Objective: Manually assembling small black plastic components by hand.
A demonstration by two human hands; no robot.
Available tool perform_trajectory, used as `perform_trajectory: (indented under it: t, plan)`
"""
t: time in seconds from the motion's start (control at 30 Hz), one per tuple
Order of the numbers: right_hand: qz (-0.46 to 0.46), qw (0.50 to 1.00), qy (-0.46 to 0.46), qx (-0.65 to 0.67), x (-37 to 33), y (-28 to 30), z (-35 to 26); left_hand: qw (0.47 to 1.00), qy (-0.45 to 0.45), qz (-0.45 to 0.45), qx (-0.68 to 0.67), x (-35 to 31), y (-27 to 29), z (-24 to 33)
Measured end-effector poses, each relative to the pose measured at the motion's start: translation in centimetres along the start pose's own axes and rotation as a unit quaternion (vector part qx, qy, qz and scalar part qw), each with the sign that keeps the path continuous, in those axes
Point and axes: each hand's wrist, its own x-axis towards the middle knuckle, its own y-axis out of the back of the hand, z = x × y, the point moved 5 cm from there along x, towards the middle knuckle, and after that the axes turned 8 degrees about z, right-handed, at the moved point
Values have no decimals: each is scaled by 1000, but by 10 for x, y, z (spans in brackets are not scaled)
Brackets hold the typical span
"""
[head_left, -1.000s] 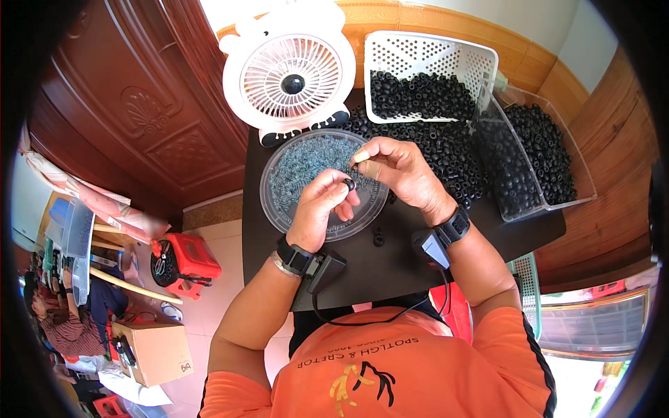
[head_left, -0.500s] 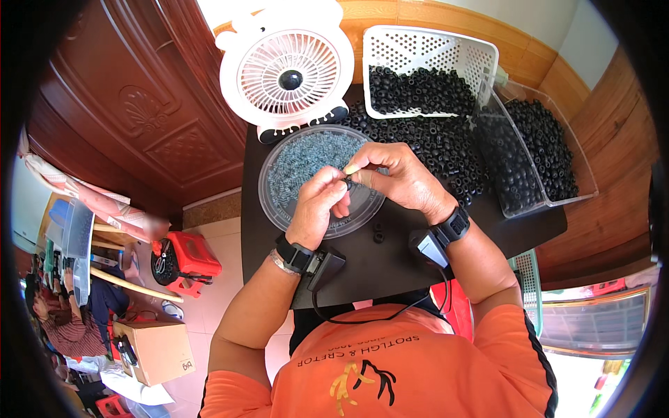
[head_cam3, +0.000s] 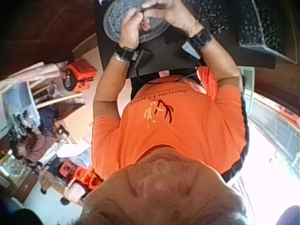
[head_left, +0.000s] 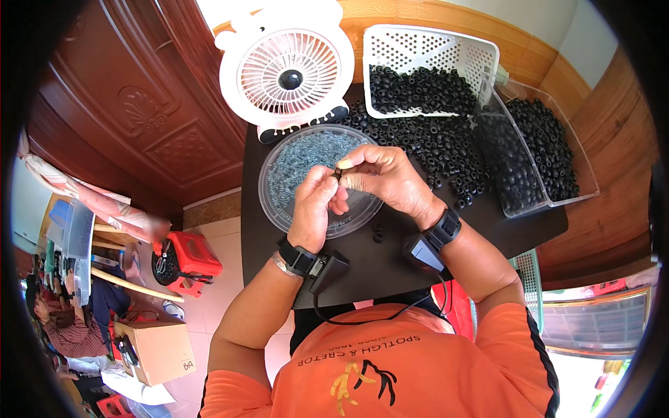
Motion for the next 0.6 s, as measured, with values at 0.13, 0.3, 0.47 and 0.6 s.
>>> perform_trajectory:
  t: [0.13,0.3,0.47,0.6]
  plan:
    - [13,985,105,-139,-3,-10,-1,998,8,29,-48,-1,-1,0]
    - [40,951,181,-248,-5,-14,-12,997,9,-6,-81,0,-3,-1]
    - [25,924,258,-280,-6,-16,-21,997,-3,-29,-71,2,-3,0]
    - [45,929,249,-270,-7,-17,-22,996,-12,-15,-91,1,-5,0]
